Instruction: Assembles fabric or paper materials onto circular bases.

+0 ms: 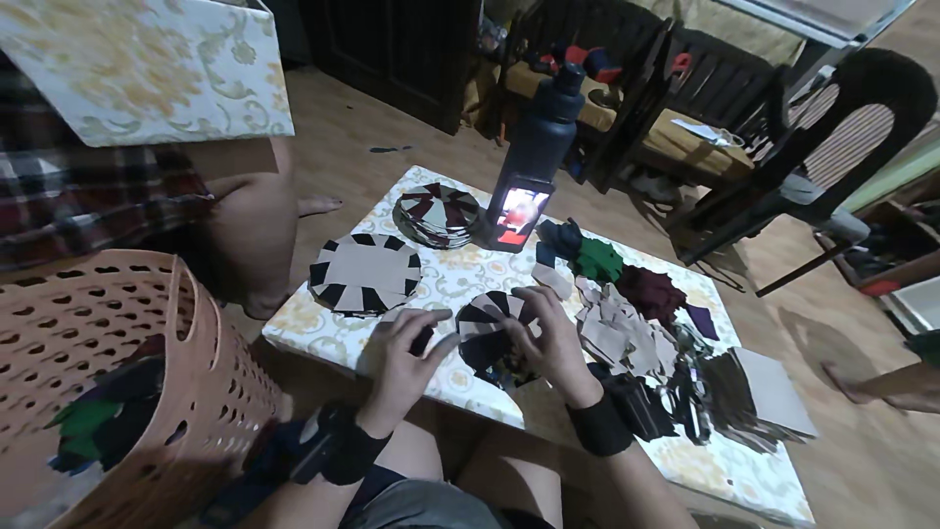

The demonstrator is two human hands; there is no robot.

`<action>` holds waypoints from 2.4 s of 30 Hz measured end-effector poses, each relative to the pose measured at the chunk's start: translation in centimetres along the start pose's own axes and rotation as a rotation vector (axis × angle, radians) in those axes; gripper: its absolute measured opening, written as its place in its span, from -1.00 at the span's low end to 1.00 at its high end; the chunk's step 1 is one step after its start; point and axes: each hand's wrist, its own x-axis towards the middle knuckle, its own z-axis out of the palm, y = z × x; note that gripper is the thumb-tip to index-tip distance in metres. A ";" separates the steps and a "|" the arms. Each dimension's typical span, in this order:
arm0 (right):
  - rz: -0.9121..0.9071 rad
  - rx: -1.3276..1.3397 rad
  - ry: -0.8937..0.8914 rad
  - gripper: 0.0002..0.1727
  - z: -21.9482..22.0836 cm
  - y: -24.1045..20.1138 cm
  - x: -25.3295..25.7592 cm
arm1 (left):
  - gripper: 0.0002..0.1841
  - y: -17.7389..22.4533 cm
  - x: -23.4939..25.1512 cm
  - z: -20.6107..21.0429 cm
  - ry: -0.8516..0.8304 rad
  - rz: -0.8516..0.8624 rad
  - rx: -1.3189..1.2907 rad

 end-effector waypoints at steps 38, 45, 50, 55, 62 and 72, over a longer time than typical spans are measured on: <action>0.244 -0.124 0.017 -0.65 0.8 -3.6 -3.5 | -0.42 2.1 -0.6 -4.7 0.097 -0.452 -0.992; 0.569 -0.413 0.008 -0.76 -5.8 3.6 -5.0 | -0.56 2.1 -0.7 -4.6 0.085 -0.375 -0.789; 0.494 -0.494 -0.072 -0.74 -5.6 4.6 -5.5 | -0.64 3.2 -1.0 -3.2 0.059 -0.348 -0.695; 0.469 -0.484 -0.093 -0.74 -6.3 4.5 -5.3 | -0.69 3.9 -1.1 -2.6 -0.009 -0.339 -0.633; 0.536 -0.450 -0.119 -0.72 -7.2 4.6 -4.7 | -0.72 4.0 -1.3 -2.9 -0.063 -0.324 -0.609; 0.255 -0.391 0.244 -0.77 -7.1 2.9 -4.8 | -0.47 5.2 -1.9 -2.2 -0.148 -0.485 -0.632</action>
